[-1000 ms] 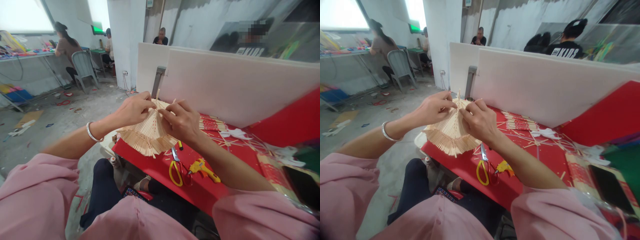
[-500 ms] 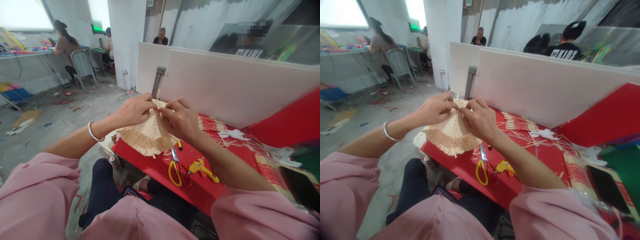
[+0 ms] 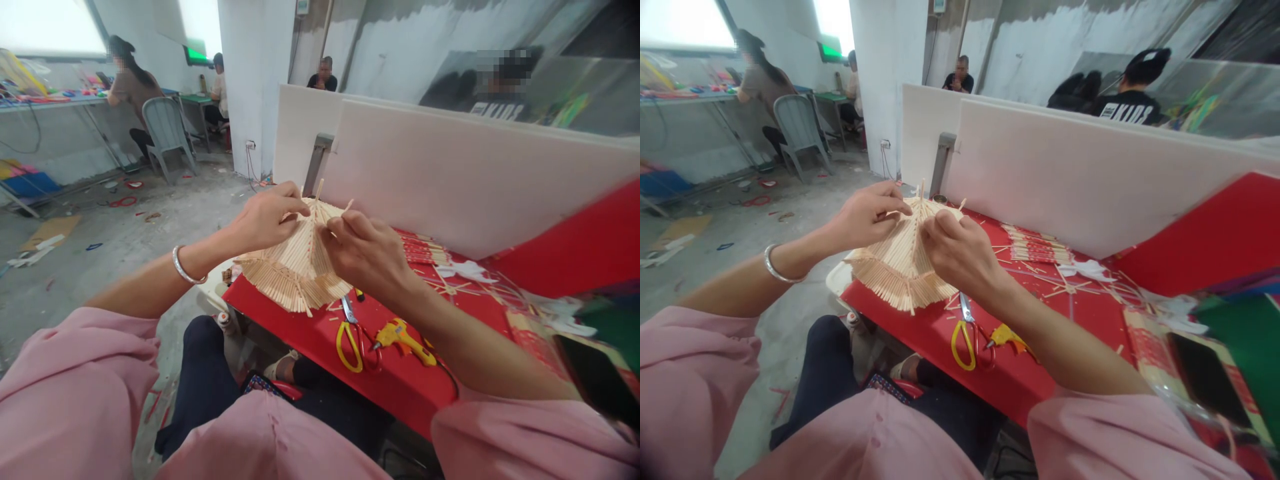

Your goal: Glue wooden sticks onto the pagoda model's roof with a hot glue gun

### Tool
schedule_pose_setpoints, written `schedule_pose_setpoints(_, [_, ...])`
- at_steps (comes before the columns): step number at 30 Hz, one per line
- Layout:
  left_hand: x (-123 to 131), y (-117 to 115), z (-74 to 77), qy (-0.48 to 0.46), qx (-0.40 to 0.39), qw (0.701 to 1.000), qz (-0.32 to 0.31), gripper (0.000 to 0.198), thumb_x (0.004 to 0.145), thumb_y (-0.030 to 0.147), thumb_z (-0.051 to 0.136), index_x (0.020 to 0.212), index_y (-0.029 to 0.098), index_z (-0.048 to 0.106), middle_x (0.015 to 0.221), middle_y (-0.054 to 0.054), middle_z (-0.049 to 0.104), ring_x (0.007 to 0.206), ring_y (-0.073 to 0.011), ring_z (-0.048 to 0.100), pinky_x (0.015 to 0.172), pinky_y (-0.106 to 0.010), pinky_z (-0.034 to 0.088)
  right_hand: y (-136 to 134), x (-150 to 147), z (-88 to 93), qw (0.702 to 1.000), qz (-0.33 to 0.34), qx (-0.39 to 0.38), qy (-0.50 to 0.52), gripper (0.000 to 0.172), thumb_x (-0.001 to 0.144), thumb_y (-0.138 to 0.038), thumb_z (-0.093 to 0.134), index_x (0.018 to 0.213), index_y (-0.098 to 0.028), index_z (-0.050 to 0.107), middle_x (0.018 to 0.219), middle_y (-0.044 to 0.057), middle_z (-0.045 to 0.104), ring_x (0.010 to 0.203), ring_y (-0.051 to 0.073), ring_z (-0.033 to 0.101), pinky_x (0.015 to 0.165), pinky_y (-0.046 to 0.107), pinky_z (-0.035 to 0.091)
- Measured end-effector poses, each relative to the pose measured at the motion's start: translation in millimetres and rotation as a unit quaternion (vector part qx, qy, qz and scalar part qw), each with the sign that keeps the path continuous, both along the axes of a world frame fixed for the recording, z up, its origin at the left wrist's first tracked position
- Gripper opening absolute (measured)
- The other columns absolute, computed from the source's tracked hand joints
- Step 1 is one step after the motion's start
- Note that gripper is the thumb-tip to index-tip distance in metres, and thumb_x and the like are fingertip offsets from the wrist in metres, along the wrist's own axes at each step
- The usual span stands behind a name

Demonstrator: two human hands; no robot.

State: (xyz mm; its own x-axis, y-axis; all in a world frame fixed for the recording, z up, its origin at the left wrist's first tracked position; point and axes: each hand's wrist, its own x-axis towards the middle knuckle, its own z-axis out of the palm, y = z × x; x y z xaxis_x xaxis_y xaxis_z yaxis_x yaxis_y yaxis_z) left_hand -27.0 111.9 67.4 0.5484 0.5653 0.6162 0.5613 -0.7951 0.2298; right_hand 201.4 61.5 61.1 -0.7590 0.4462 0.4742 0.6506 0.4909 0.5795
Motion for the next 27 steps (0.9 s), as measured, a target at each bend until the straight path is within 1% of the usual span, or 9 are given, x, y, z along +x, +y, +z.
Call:
schedule_pose_setpoints(3, [-1.3,-3.8,0.3,-0.007,0.005,1.0,0.005,0.033,0.084,0.008,0.052,0.099,0.02,0.078,0.095,-0.005,0.067,0.081,-0.0141,0.062,0.079,-0.031,0.051,-2.5,3.3,-1.4,1.0,0.0,0.0,0.024,0.028,0.096,-0.007,0.045,0.102,-0.019,0.07,0.088,0.009,0.065,0.09,0.023,0.05,0.069,0.037,0.036])
schedule_pose_setpoints(8, [0.9,-13.6,0.6,0.022,0.02,0.999,0.015,0.034,0.087,0.011,0.05,0.104,0.021,0.077,0.099,-0.006,0.067,0.085,-0.015,0.064,0.077,-0.029,0.05,-1.7,8.0,-1.4,0.998,-0.001,-0.024,0.057,0.025,0.095,-0.011,0.047,0.098,-0.019,0.07,0.084,0.008,0.066,0.085,0.022,0.052,0.068,0.036,0.036])
schedule_pose_setpoints(11, [4.4,-20.0,0.2,0.055,0.042,0.997,0.021,0.034,0.09,0.014,0.049,0.107,0.023,0.077,0.098,-0.006,0.067,0.085,-0.0161,0.064,0.074,-0.029,0.049,-0.9,7.7,-0.1,0.997,-0.006,-0.027,0.067,0.025,0.094,-0.013,0.048,0.105,-0.02,0.07,0.087,0.008,0.068,0.089,0.023,0.055,0.07,0.037,0.04])
schedule_pose_setpoints(13, [6.9,-23.6,-0.3,0.071,0.063,0.995,0.028,0.033,0.09,0.016,0.05,0.105,0.024,0.079,0.095,-0.007,0.067,0.082,-0.0165,0.063,0.069,-0.03,0.047,1.1,6.9,-0.2,0.997,-0.01,-0.026,0.066,0.027,0.093,-0.014,0.049,0.109,-0.022,0.07,0.09,0.009,0.068,0.093,0.024,0.056,0.07,0.037,0.041])
schedule_pose_setpoints(18, [9.1,-27.7,-1.8,0.059,0.089,0.993,0.046,0.033,0.089,0.014,0.05,0.099,0.023,0.079,0.094,-0.007,0.067,0.074,-0.0156,0.059,0.062,-0.03,0.043,10.3,7.7,-4.0,0.995,0.006,-0.028,0.096,0.031,0.096,-0.016,0.05,0.121,-0.024,0.067,0.093,0.007,0.07,0.095,0.023,0.055,0.068,0.034,0.038])
schedule_pose_setpoints(21, [9.5,-25.6,-1.7,0.028,0.077,0.996,0.045,0.03,0.088,0.014,0.051,0.094,0.023,0.079,0.09,-0.006,0.066,0.076,-0.0155,0.059,0.064,-0.03,0.044,14.8,9.2,-5.4,0.99,0.009,-0.057,0.131,0.036,0.095,-0.016,0.051,0.126,-0.026,0.066,0.099,0.008,0.07,0.097,0.022,0.054,0.066,0.032,0.036])
schedule_pose_setpoints(23, [10.8,-22.3,-1.0,-0.004,0.053,0.997,0.061,0.024,0.088,0.017,0.055,0.093,0.023,0.078,0.088,-0.005,0.066,0.077,-0.0154,0.059,0.066,-0.03,0.044,16.6,9.4,-5.3,0.985,0.013,-0.082,0.149,0.038,0.094,-0.016,0.05,0.127,-0.026,0.067,0.101,0.008,0.07,0.097,0.022,0.054,0.066,0.031,0.036])
schedule_pose_setpoints(25, [13.1,-17.6,0.0,-0.034,0.017,0.996,0.086,0.017,0.088,0.023,0.062,0.095,0.022,0.077,0.088,-0.003,0.067,0.074,-0.0142,0.058,0.067,-0.029,0.044,17.4,8.7,-4.5,0.981,0.023,-0.101,0.161,0.039,0.094,-0.015,0.049,0.126,-0.027,0.068,0.101,0.008,0.07,0.096,0.021,0.053,0.068,0.031,0.037])
schedule_pose_setpoints(27, [15.6,-12.0,1.0,-0.044,-0.013,0.994,0.096,0.015,0.087,0.031,0.068,0.096,0.022,0.077,0.088,-0.002,0.067,0.073,-0.0128,0.057,0.067,-0.028,0.044,17.3,7.5,-2.6,0.978,0.03,-0.115,0.174,0.04,0.094,-0.015,0.048,0.126,-0.026,0.069,0.103,0.008,0.07,0.096,0.021,0.053,0.071,0.032,0.038])
